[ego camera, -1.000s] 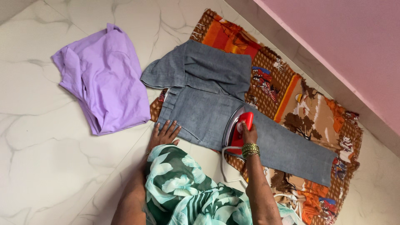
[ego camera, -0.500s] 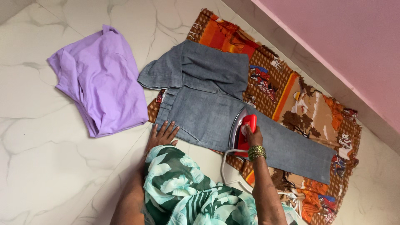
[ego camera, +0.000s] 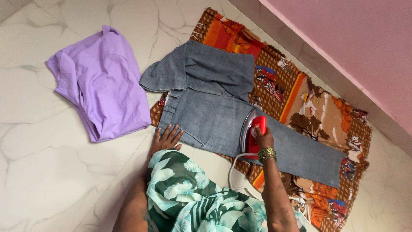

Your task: The person irons a pair of gray jeans laid out on a patterned mat on the floor. They use a red electric iron to smooth the fabric, moving it back and forth along the legs and waist area. A purple shirt is visible nearby but not handled.

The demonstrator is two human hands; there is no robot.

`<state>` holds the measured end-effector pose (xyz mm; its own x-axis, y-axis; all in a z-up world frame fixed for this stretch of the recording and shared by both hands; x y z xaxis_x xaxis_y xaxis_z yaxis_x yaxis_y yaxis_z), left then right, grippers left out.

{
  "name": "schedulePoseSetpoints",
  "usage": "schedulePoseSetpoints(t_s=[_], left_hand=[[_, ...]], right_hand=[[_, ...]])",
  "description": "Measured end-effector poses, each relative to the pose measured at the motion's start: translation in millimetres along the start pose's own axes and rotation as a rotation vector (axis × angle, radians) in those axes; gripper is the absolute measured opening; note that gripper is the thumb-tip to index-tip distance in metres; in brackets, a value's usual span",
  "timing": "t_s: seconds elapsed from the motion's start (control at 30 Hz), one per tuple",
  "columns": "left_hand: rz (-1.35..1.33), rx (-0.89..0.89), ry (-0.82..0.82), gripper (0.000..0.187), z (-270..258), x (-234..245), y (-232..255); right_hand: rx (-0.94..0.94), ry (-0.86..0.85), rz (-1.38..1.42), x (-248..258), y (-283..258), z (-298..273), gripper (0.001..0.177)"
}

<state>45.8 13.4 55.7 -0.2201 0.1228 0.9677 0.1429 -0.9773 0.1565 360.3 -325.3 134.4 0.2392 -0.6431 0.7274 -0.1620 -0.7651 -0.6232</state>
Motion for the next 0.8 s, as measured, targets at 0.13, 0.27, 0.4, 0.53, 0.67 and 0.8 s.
schedulePoseSetpoints(t_s=[0.13,0.27,0.4,0.53,0.67,0.8], left_hand=[[-0.018,-0.010,0.014,0.063,1,5,0],[-0.040,0.010,-0.027,0.062,1,3,1],[-0.030,0.006,-0.011,0.062,2,5,0],[-0.017,0.003,0.000,0.062,0,4,1],[-0.010,-0.009,0.025,0.063,0,2,0],[-0.019,0.002,0.022,0.062,0,2,0]], right_hand=[[-0.021,-0.004,-0.024,7,7,-9,0.055],[-0.025,0.015,-0.039,17,16,-18,0.054],[-0.048,0.023,-0.045,19,17,-18,0.055],[-0.039,0.041,-0.040,22,10,-14,0.053],[-0.071,0.039,-0.049,22,2,-13,0.055],[-0.070,0.052,-0.027,24,2,-18,0.053]])
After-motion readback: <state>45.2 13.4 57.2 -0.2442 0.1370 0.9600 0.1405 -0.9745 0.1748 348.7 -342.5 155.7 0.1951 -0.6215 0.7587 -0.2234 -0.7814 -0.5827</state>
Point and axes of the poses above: each hand's wrist, its own z-axis towards the middle knuckle, its own x-axis out of the back of the hand, y = z × x, the point moved 5 cm from there along z, towards the middle knuckle, and after that the axes turned 3 degrees about z, right-handed, at the moved point
